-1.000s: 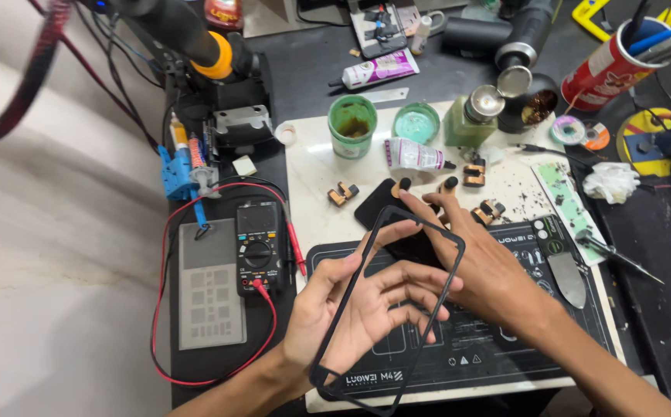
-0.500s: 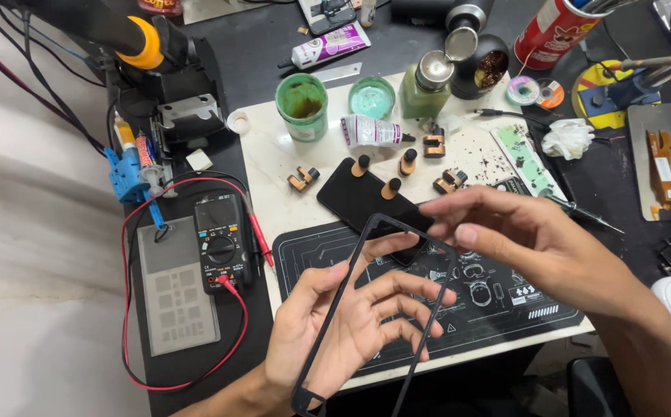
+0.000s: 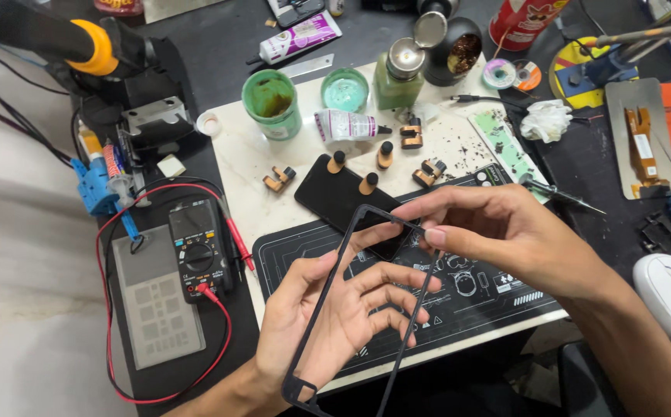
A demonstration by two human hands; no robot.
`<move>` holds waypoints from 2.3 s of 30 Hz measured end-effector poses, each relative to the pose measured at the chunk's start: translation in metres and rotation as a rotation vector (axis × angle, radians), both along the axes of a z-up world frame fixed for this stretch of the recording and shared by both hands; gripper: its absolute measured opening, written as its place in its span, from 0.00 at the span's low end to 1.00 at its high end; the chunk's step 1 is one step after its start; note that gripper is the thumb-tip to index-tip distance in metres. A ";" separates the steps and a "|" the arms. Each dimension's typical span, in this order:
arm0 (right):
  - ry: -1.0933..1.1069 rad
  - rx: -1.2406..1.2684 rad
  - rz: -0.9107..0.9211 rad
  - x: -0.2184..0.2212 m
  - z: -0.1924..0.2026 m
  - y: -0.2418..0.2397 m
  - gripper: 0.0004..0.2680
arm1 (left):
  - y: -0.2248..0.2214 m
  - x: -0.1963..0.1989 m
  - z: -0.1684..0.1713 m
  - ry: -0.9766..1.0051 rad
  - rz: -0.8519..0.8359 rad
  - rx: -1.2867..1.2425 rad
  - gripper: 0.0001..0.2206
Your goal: The person applies adhesive from a tube to the inner edges of a smartphone frame, then aligns and presses a back panel onto the device.
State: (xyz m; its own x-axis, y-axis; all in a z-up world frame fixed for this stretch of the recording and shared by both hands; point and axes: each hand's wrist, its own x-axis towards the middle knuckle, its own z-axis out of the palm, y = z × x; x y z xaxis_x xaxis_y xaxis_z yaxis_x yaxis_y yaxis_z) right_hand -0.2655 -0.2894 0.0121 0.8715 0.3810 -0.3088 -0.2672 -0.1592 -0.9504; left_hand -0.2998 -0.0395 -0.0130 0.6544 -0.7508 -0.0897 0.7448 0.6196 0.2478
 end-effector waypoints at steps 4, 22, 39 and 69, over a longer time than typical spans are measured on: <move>-0.038 -0.012 -0.029 -0.001 -0.001 -0.002 0.12 | -0.007 0.002 -0.004 -0.011 -0.024 0.025 0.29; -0.636 -0.469 -0.109 -0.010 -0.008 -0.062 0.08 | -0.067 0.017 -0.048 -0.038 -0.239 0.186 0.28; -0.431 -0.575 -0.209 -0.032 -0.004 -0.079 0.13 | -0.119 0.058 -0.057 -0.111 -0.244 0.089 0.29; -0.725 -0.434 -0.218 -0.046 -0.011 -0.069 0.13 | -0.100 0.070 -0.051 -0.056 -0.235 -0.014 0.27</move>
